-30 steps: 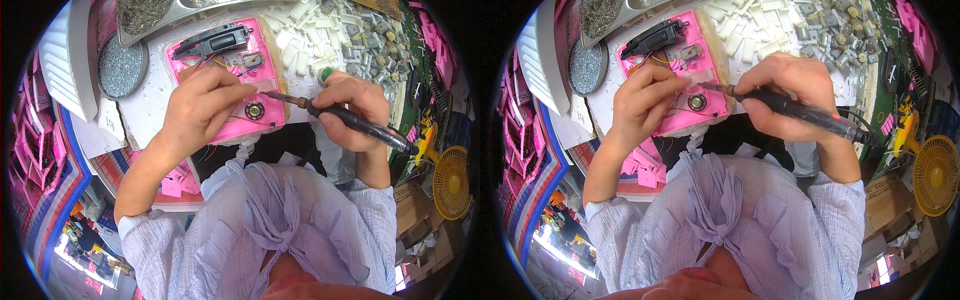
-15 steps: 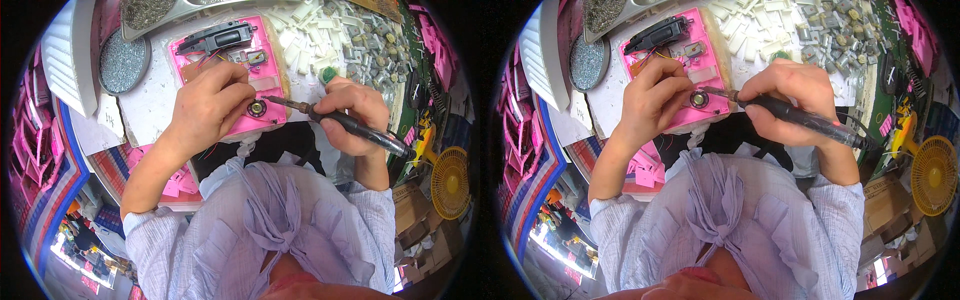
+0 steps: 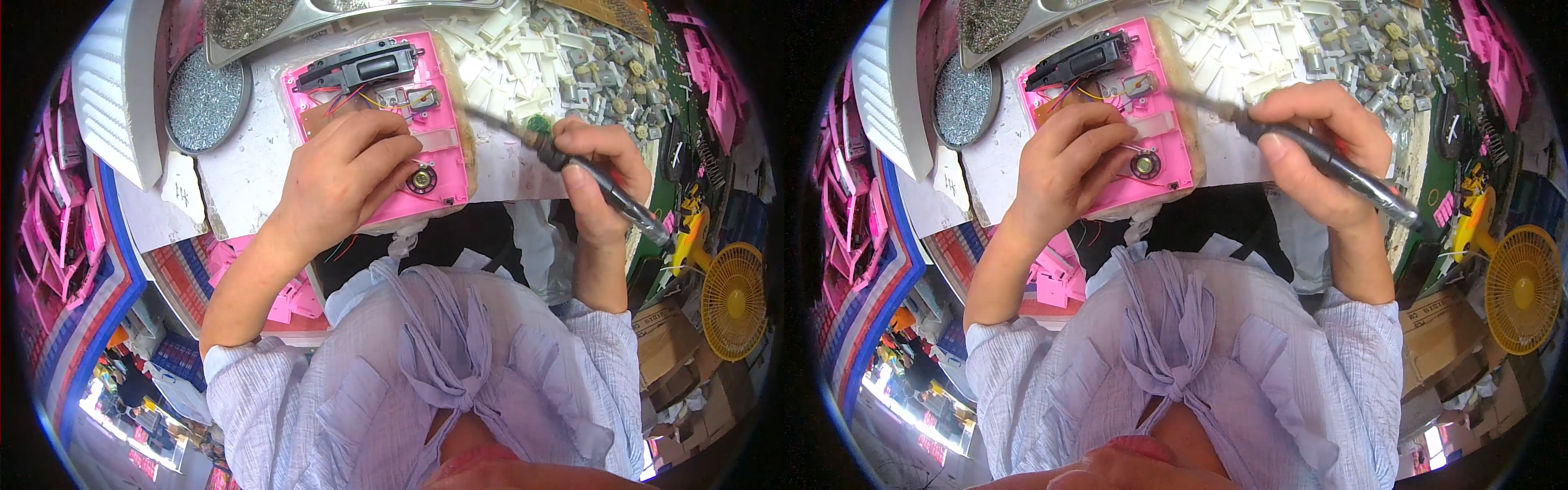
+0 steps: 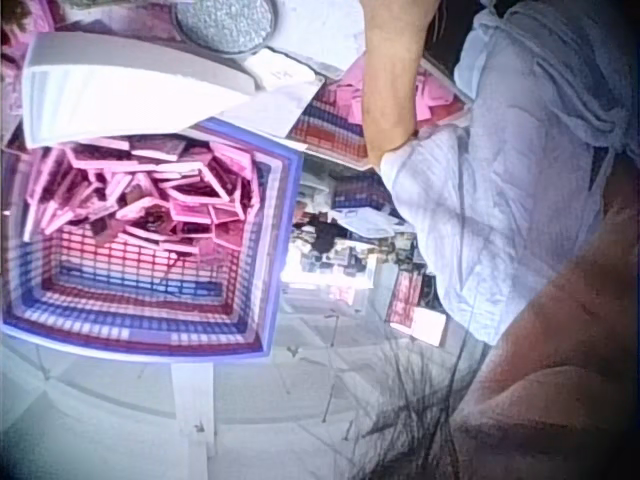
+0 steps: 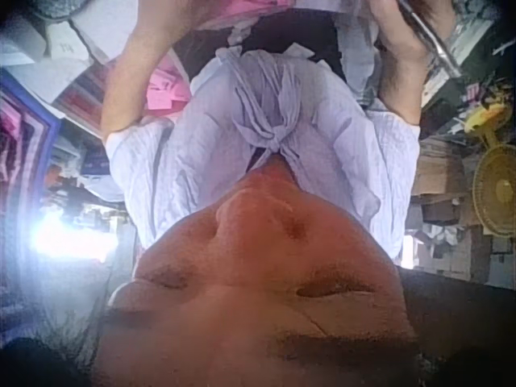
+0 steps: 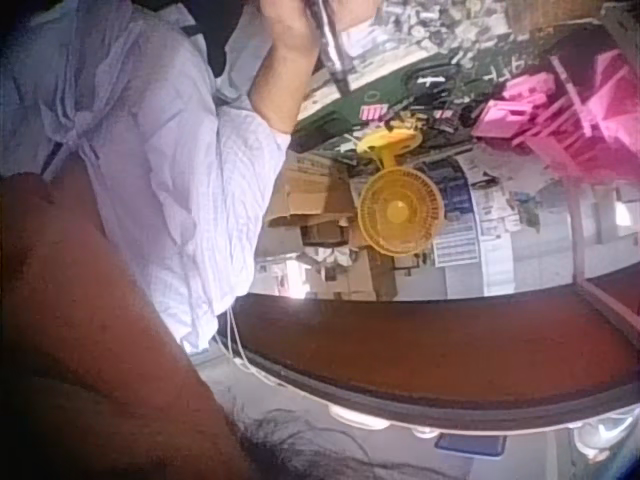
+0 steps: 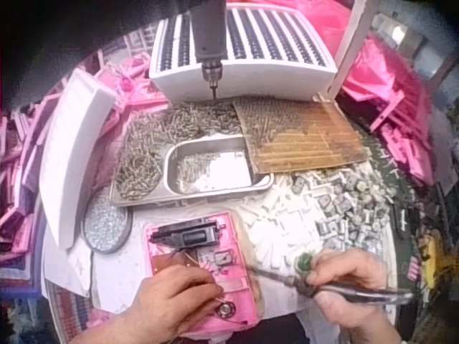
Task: Assembling and soldering internal components of a pink electronic toy housing.
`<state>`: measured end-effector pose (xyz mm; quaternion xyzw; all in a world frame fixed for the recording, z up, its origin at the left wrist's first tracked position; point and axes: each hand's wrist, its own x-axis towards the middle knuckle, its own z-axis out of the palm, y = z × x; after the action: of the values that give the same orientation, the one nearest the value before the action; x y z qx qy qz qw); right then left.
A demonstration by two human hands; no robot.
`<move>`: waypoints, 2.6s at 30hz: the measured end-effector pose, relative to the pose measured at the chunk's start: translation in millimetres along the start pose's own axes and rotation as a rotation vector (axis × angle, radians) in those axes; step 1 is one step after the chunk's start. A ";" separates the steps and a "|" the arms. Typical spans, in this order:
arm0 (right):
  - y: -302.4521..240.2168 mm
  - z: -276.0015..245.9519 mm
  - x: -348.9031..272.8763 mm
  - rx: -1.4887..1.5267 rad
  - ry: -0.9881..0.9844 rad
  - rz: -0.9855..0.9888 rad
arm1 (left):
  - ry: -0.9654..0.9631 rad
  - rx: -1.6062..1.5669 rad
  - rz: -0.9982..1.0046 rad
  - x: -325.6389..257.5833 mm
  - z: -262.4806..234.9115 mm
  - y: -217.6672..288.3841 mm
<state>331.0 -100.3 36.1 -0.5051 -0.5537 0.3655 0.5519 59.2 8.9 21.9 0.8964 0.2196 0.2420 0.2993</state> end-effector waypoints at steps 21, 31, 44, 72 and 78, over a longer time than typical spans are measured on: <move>13.0 59.7 -10.3 -0.203 0.189 -0.118 | 0.164 -0.254 -0.259 13.4 10.2 2.1; -0.8 13.4 -9.2 -0.122 0.018 -0.110 | 0.103 -0.181 -0.174 9.4 3.7 9.0; 18.1 78.9 25.9 -0.341 -0.081 -0.224 | 0.076 -0.150 -0.218 3.1 -2.3 3.2; -9.7 -9.4 12.6 0.154 -0.152 0.232 | -0.043 -0.118 -0.266 2.9 -6.2 12.9; -10.0 0.0 21.1 0.030 -0.365 0.219 | -0.135 -0.086 -0.271 9.1 -7.8 11.8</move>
<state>331.9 -82.2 50.8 -0.4796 -0.5807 0.5168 0.4070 64.9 8.6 37.8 0.8592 0.3072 0.1478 0.3816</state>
